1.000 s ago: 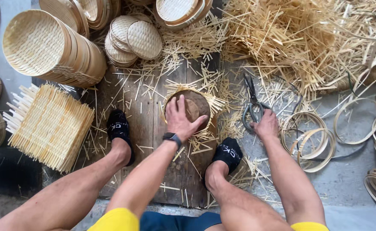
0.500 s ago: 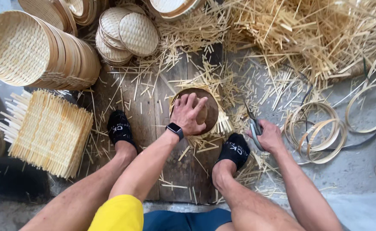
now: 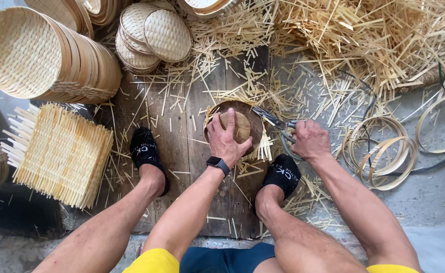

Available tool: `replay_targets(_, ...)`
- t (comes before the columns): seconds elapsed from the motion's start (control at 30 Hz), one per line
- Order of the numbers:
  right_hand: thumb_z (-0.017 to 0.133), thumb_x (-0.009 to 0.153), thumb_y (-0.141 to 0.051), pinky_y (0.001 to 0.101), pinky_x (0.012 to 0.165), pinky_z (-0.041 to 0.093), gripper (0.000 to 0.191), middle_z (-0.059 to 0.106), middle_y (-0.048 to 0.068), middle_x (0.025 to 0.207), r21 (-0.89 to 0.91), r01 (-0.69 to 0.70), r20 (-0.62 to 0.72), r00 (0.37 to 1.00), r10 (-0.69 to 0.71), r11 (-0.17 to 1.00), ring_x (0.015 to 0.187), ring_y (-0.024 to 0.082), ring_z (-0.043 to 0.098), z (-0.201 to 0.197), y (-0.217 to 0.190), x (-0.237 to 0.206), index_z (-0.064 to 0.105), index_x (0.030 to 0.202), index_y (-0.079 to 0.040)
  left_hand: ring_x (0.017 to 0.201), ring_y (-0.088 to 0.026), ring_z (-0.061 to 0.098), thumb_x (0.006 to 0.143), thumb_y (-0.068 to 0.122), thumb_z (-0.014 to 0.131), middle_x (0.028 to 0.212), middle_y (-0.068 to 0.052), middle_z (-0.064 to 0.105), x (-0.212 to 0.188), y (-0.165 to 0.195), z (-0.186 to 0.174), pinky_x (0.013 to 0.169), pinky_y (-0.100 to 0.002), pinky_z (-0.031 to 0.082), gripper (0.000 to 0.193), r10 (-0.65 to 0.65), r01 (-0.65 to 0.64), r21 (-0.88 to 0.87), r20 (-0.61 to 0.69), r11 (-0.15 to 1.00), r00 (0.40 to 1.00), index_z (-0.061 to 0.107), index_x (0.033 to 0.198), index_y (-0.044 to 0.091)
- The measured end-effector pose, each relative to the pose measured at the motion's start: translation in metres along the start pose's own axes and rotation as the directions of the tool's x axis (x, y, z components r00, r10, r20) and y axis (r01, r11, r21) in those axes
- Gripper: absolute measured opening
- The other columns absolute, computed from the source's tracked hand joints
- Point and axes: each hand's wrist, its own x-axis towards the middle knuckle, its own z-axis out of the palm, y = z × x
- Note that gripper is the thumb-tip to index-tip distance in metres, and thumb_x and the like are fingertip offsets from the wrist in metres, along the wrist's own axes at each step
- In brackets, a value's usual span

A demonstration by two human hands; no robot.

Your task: The person sits on the floor of a basket workshop and assembles round bamboo baskets. They take a woven bamboo panel, bend it into a circle, fit it to a bamboo rim ring, and press the assembly over a round wooden mold, using shears to trim and adjust the bamboo strips before setting the formed basket aside.

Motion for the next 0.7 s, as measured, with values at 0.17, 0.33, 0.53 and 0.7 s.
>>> replay_targets(0.17, 0.078, 0.073, -0.042, 0.0423, 0.064, 0.054, 0.045, 0.064, 0.015, 0.078, -0.119, 0.101, -0.238, 0.963, -0.127, 0.988, 0.072, 0.029, 0.064, 0.005, -0.003, 0.014, 0.062, 0.086, -0.002, 0.123, -0.049, 0.043, 0.059, 0.038, 0.091, 0.144, -0.026, 0.035, 0.001, 0.0, 0.001, 0.104, -0.057, 0.044, 0.114, 0.045, -0.045, -0.022, 0.011, 0.999, 0.999, 0.035, 0.157, 0.022)
replay_targets(0.33, 0.071, 0.09, -0.029, 0.0342, 0.054, 0.05, 0.026, 0.062, 0.01, 0.076, -0.155, 0.111, -0.162, 0.977, -0.137, 0.982, 0.067, 0.021, 0.06, 0.003, 0.003, 0.026, 0.065, 0.085, -0.004, 0.129, -0.046, 0.04, 0.053, 0.035, 0.091, 0.146, -0.023, 0.036, 0.01, -0.013, -0.013, 0.104, -0.059, 0.042, 0.116, 0.136, -0.142, 0.021, 0.172, 0.99, 0.976, 0.037, 0.155, 0.024)
replay_targets(0.53, 0.07, 0.081, -0.032, 0.0341, 0.053, 0.049, 0.03, 0.059, 0.011, 0.074, -0.146, 0.178, -0.304, 0.928, -0.216, 0.973, 0.063, 0.02, 0.055, 0.006, 0.005, 0.022, 0.062, 0.081, -0.003, 0.131, -0.046, 0.039, 0.053, 0.034, 0.089, 0.149, -0.021, 0.035, 0.014, -0.013, -0.019, 0.108, -0.056, 0.042, 0.112, 0.139, -0.13, -0.054, 0.235, 0.99, 0.962, 0.041, 0.154, 0.029)
replay_targets(0.7, 0.07, 0.082, -0.031, 0.0364, 0.057, 0.051, 0.026, 0.058, 0.009, 0.074, -0.144, 0.102, -0.217, 0.967, -0.132, 0.984, 0.065, 0.02, 0.056, 0.017, 0.002, 0.027, 0.061, 0.079, -0.006, 0.13, -0.045, 0.04, 0.055, 0.034, 0.09, 0.149, -0.021, 0.034, 0.021, -0.011, -0.028, 0.107, -0.057, 0.041, 0.111, 0.214, -0.212, -0.042, 0.313, 0.976, 0.925, 0.04, 0.154, 0.028)
